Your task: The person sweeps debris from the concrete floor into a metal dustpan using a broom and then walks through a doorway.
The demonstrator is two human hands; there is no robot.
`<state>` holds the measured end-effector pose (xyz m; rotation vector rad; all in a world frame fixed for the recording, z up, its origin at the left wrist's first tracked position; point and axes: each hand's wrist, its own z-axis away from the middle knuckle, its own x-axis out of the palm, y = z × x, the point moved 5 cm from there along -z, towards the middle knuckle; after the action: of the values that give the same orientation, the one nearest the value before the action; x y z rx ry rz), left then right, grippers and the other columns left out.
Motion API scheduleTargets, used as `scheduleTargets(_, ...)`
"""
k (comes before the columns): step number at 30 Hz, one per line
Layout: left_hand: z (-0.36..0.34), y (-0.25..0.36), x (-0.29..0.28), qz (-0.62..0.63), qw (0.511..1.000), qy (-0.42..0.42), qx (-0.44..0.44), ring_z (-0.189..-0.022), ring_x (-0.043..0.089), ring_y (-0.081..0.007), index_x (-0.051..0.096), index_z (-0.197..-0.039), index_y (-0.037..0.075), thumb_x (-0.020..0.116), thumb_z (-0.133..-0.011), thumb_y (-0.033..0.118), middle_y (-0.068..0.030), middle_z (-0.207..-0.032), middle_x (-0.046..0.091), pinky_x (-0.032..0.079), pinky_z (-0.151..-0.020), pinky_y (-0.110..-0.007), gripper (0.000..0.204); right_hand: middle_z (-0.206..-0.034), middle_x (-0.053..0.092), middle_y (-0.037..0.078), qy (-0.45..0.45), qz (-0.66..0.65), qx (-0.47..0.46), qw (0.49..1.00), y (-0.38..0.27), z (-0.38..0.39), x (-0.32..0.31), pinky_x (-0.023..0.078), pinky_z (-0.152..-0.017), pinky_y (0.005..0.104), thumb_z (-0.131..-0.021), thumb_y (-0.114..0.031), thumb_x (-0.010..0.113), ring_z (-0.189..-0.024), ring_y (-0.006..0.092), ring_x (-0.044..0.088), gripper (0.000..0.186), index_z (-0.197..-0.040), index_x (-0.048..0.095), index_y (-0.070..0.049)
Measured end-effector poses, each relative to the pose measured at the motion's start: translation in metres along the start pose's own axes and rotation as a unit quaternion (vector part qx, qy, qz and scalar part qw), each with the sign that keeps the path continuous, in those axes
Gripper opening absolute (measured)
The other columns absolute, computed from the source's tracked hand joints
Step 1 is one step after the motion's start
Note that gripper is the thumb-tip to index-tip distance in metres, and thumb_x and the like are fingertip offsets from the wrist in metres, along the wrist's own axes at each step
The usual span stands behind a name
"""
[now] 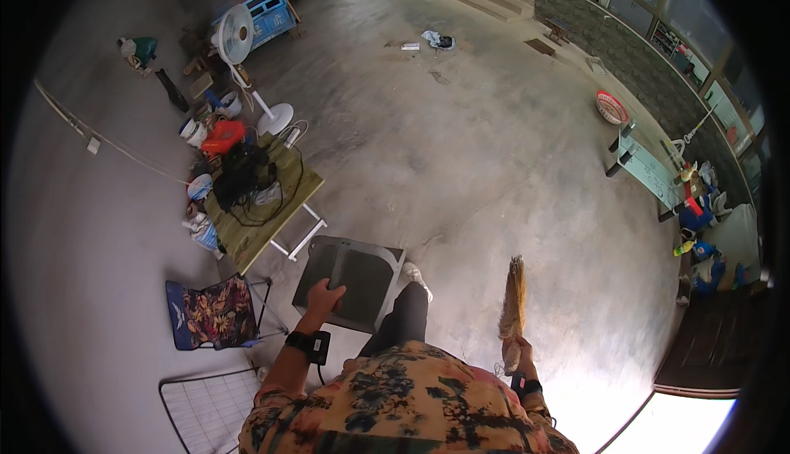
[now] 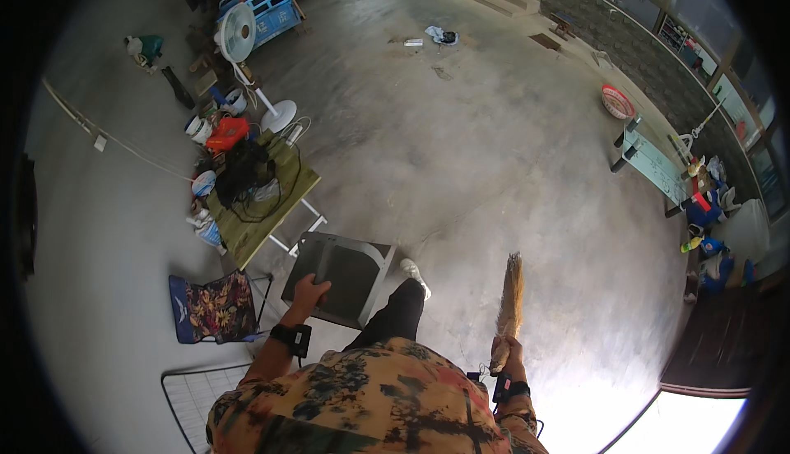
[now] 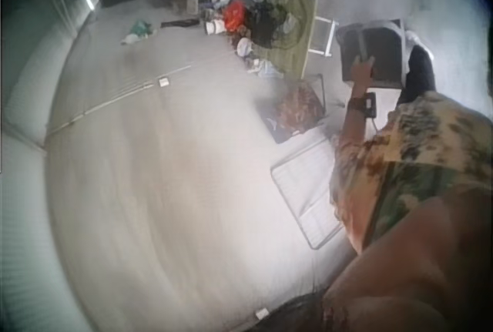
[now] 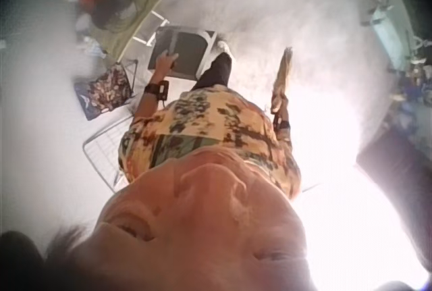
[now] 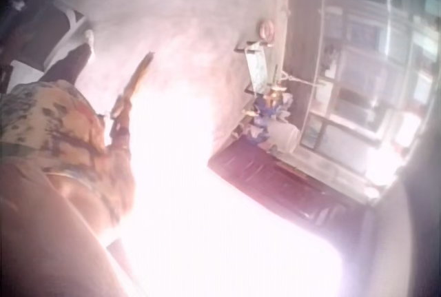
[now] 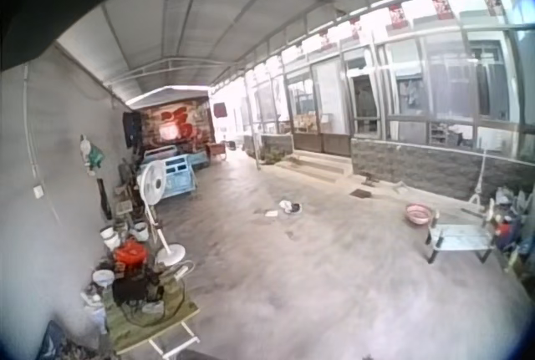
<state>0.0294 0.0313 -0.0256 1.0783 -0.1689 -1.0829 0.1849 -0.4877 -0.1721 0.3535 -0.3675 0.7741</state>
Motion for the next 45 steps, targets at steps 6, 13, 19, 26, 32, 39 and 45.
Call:
scheduleTargets(6,-0.166,0.107,0.017,0.053,0.998,0.005,0.031,-0.040,0.048,-0.0127,0.048,-0.073,-0.004,0.065,-0.071,0.025,-0.0060,-0.049,0.048,0.034,-0.036,-0.028,0.033,-0.060,0.051,0.009,-0.044,0.079,-0.045,0.995,-0.054,-0.060,0.114,0.045,-0.045,0.0309,-0.073,-0.025,0.052,-0.052,0.0218,0.053,0.023,-0.077,0.047,-0.003)
scheduleTargets(13,-0.310,0.231,0.022,0.086,0.994,0.031,0.064,-0.037,0.047,-0.0129,0.048,-0.071,0.001,0.064,-0.070,0.025,-0.0043,-0.050,0.047,0.034,-0.034,-0.027,0.028,-0.054,0.050,0.006,0.027,0.123,-0.174,0.977,-0.130,-0.089,0.185,0.043,-0.042,0.0318,-0.080,-0.042,0.044,-0.046,0.0209,0.050,0.037,-0.066,0.049,-0.008)
scheduleTargets(19,-0.430,0.287,0.007,0.102,0.990,0.095,0.026,-0.038,0.046,-0.0119,0.051,-0.078,0.001,0.064,-0.069,0.023,-0.0044,-0.055,0.049,0.035,-0.034,-0.026,0.027,-0.050,0.049,0.006,0.159,0.222,-0.252,0.928,-0.121,-0.116,0.282,0.043,-0.039,0.0351,-0.080,-0.045,0.045,-0.042,0.0232,0.050,0.038,-0.061,0.048,-0.012)
scheduleTargets(26,-0.579,0.294,-0.047,0.177,0.969,0.169,-0.042,-0.037,0.042,-0.0120,0.049,-0.070,0.003,0.060,-0.070,0.017,-0.0028,-0.053,0.043,0.035,-0.033,-0.027,0.018,-0.054,0.052,0.001,0.111,0.221,-0.154,0.957,-0.164,-0.242,0.454,0.038,-0.036,0.0248,-0.077,-0.036,0.051,-0.042,0.0148,0.048,0.027,-0.060,0.049,-0.014)
scheduleTargets(32,-0.682,0.304,-0.097,0.236,0.936,0.246,-0.087,-0.036,0.041,-0.0142,0.043,-0.065,0.002,0.059,-0.068,0.014,-0.0051,-0.052,0.041,0.035,-0.031,-0.029,0.020,-0.055,0.047,0.005,-0.066,0.345,-0.092,0.932,-0.216,-0.357,0.687,0.042,-0.045,0.0315,-0.076,-0.034,0.051,-0.049,0.0189,0.049,0.028,-0.062,0.046,-0.010)
scheduleTargets(39,-0.771,0.348,-0.140,0.213,0.917,0.315,-0.121,-0.035,0.041,-0.0150,0.042,-0.066,0.003,0.061,-0.070,0.017,-0.0049,-0.051,0.041,0.033,-0.030,-0.029,0.024,-0.064,0.051,0.008,0.021,0.292,-0.222,0.930,-0.223,-0.432,0.982,0.048,-0.047,0.0268,-0.076,-0.023,0.057,-0.051,0.0176,0.052,0.021,-0.079,0.045,-0.006)
scheduleTargets(45,-0.904,0.377,-0.161,0.182,0.921,0.313,-0.142,-0.033,0.040,-0.0141,0.045,-0.066,0.003,0.063,-0.071,0.021,-0.0050,-0.049,0.042,0.033,-0.029,-0.029,0.026,-0.065,0.050,0.009,-0.042,0.241,-0.205,0.947,-0.200,-0.502,1.134,0.048,-0.048,0.0278,-0.078,-0.021,0.057,-0.054,0.0185,0.052,0.020,-0.083,0.043,-0.007)
